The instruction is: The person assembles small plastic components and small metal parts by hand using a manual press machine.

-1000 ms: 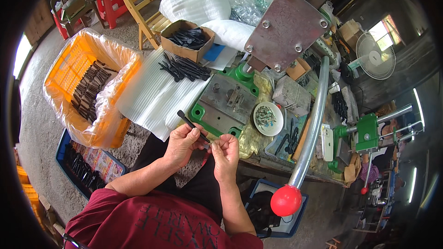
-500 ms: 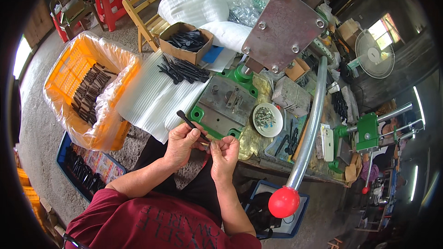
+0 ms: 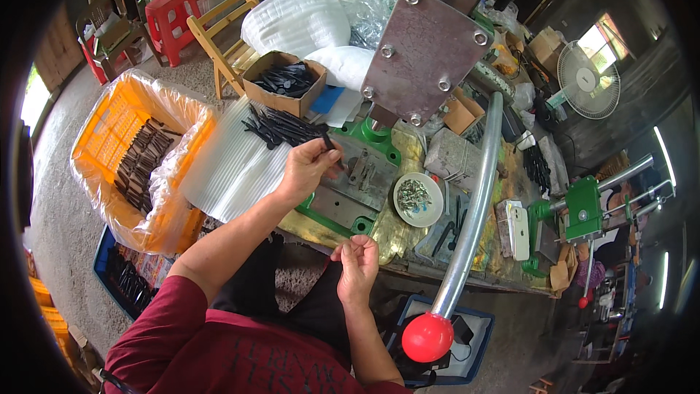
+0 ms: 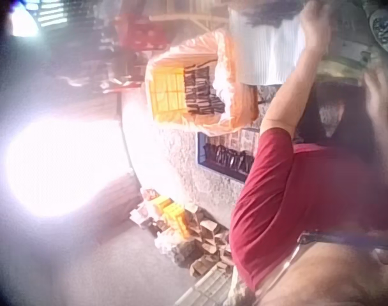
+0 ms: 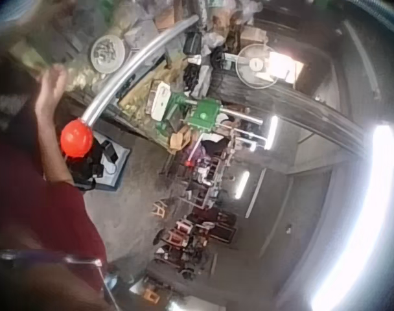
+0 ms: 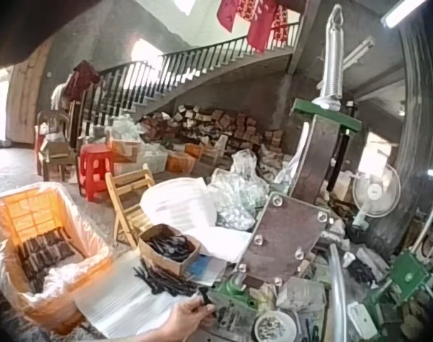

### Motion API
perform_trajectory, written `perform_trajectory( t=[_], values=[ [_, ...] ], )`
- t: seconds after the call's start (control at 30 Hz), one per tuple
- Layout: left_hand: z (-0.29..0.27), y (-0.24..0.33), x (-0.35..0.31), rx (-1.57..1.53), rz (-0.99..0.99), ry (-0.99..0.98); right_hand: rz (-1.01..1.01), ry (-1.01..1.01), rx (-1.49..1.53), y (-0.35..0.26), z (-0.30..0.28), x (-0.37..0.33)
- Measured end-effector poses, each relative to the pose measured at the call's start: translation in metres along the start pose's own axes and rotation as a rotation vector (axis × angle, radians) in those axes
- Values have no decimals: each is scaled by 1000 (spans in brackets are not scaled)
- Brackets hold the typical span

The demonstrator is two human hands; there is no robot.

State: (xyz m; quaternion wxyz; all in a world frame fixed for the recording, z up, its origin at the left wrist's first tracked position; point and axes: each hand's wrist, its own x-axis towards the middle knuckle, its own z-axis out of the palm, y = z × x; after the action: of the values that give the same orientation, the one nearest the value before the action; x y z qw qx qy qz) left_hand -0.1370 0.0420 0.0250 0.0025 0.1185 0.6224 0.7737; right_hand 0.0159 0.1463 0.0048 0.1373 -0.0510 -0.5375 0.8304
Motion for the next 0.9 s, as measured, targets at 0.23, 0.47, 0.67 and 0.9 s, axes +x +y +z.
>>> perform_trajectory(
  t=[0.23,0.47,0.67,0.9],
  values=[
    [15,5,18,212,43,27,2,32,-22,0,-11,-2],
    [17,2,17,257,62,49,13,47,-16,2,-12,-3],
    [17,5,18,310,55,32,14,45,-14,3,-13,-3],
    [12,9,29,597,364,-133,-44,39,-43,-6,-18,0]
  ],
)
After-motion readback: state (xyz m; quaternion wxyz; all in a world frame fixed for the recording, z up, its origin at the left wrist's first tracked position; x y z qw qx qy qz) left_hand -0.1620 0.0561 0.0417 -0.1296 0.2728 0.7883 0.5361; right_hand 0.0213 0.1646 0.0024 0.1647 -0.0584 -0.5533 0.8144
